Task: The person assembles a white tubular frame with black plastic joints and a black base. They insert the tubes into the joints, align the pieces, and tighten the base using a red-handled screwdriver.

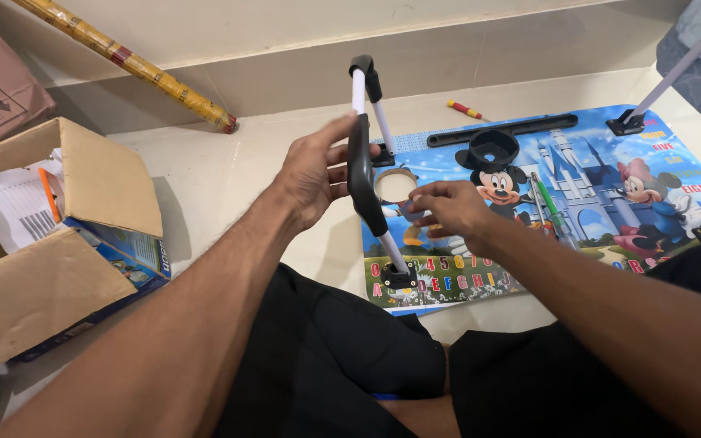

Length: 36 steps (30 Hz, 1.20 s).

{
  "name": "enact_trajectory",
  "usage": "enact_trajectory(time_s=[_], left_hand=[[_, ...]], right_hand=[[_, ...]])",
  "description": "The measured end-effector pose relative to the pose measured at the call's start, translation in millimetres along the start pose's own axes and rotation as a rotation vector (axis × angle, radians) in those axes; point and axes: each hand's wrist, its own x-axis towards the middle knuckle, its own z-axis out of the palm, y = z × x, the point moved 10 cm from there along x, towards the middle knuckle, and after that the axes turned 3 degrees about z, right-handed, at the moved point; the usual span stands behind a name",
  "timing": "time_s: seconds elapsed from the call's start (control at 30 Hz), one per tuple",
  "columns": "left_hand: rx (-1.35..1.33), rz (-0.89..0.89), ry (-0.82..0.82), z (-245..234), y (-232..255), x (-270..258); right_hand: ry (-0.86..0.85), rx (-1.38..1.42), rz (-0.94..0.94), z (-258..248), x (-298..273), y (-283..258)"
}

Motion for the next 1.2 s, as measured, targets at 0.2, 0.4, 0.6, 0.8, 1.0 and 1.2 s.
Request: enact_trajectory(time_s=[0.2, 0.4, 0.6, 0.8, 1.0, 1.2], left_hand=[[0.022, -0.011, 0.026, -4.1, -9.1, 26.4], [0.075, -0.048, 0.257, -24.6, -44.2, 80.1], [0.298, 0.050, 0.320, -46.5, -87.5, 139.4], [0.461, -0.189, 0.227, -44.4, -155.2, 198.9], [0.563, -0.024, 0.140, -46.4, -159.7, 212.9], [0.615, -0.206, 0.108, -37.0, -150.2, 201.7]], right_hand=[[0.030, -0.055, -0.052, -12.0, 57.6, -17.1], [0.038, -0.150, -0.189, -13.4, 136.8, -37.5], [0.044, -0.306, -0.258, -0.3, 190.8, -47.6], [0.108, -0.348, -0.337, -5.0, 198.2, -62.0], [0.073, -0.248, -0.437, -5.1, 202.5, -63.1], [0.103, -0.227, -0.474, -5.8, 204.2, -59.3]])
